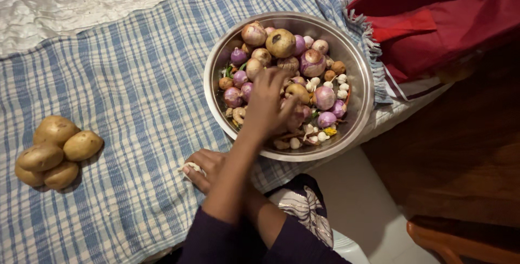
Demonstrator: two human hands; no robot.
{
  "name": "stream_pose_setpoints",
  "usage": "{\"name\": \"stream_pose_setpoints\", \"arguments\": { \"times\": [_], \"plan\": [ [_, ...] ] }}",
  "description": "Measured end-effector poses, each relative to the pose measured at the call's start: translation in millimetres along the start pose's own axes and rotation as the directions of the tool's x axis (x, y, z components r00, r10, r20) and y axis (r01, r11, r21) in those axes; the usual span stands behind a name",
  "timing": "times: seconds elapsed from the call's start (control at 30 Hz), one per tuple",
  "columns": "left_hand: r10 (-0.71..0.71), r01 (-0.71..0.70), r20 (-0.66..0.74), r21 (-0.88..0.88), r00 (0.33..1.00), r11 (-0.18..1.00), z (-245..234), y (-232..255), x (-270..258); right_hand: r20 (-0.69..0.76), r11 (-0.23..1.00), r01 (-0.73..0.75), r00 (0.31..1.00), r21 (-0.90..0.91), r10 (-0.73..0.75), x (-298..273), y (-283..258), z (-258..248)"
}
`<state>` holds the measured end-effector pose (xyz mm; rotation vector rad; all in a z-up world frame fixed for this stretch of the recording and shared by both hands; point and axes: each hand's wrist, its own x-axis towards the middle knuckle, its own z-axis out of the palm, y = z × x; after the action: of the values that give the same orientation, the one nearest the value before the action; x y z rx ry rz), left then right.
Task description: The person cleans potatoes by hand, rubbing them with a small piece of cloth and placing them into a group on a checkered cloth before picking more vegetables from a large bowl.
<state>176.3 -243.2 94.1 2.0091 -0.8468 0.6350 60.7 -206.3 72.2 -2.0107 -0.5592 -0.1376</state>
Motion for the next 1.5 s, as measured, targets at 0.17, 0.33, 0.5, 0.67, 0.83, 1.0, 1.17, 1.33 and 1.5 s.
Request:
{"name": "stream_pose_setpoints", "arguments": {
  "times": [0.17, 0.33, 0.5, 0.67, 0.83, 1.0, 1.17, 1.33, 1.5],
  "plan": [
    [-0.035, 0.029, 0.025, 0.205, 0.999, 0.978, 44.3, -52.8, 59.7, 0.015, 0.995, -0.032, 0.999, 0.093, 0.031, 3.2, 22.3, 16.8],
    [-0.081, -0.016, 0.198, 0.448, 0.977, 0.894, 47.2, -59.4, 76.4, 0.049, 0.965, -0.166, 0.986, 0.203, 0.159, 3.3, 30.0, 23.8],
    [0.022, -0.052, 0.072, 0.45, 0.997, 0.891, 49.1, -64.5, 70.5, 0.044, 0.949, -0.167, 0.986, 0.267, 0.161, 2.6, 34.2, 27.8],
    [0.045, -0.074, 0.075, 0.458, 0.996, 0.886, 51.5, -73.1, 64.2, 0.026, 0.973, -0.102, 0.995, 0.207, 0.099, 4.6, 47.1, 39.1],
    [0.073, -0.084, 0.042, 0.469, 0.996, 0.879, 51.7, -73.4, 64.1, 0.034, 0.975, -0.109, 0.994, 0.196, 0.104, 4.6, 41.4, 32.7],
    [0.035, -0.018, -0.055, 0.287, 0.998, 0.958, 45.1, -67.3, 53.9, 0.036, 0.978, -0.121, 0.993, 0.168, 0.117, 11.4, 26.1, 21.1],
    [-0.008, 0.026, -0.092, 0.193, 0.996, 0.981, 25.6, -44.8, 47.1, 0.055, 0.991, -0.039, 0.998, 0.129, 0.032, 12.2, 11.1, 5.4],
    [-0.175, 0.165, -0.074, -0.13, 0.982, 0.978, -33.9, -4.0, 10.9, 0.074, 0.997, -0.023, 0.997, 0.079, 0.017, 8.8, 12.8, 9.0],
    [-0.387, 0.209, -0.201, -0.581, 0.9, 0.786, -99.9, 20.0, -70.0, 0.011, 0.99, -0.118, 0.993, 0.075, 0.117, 7.7, 37.8, 20.6]
  ]
}}
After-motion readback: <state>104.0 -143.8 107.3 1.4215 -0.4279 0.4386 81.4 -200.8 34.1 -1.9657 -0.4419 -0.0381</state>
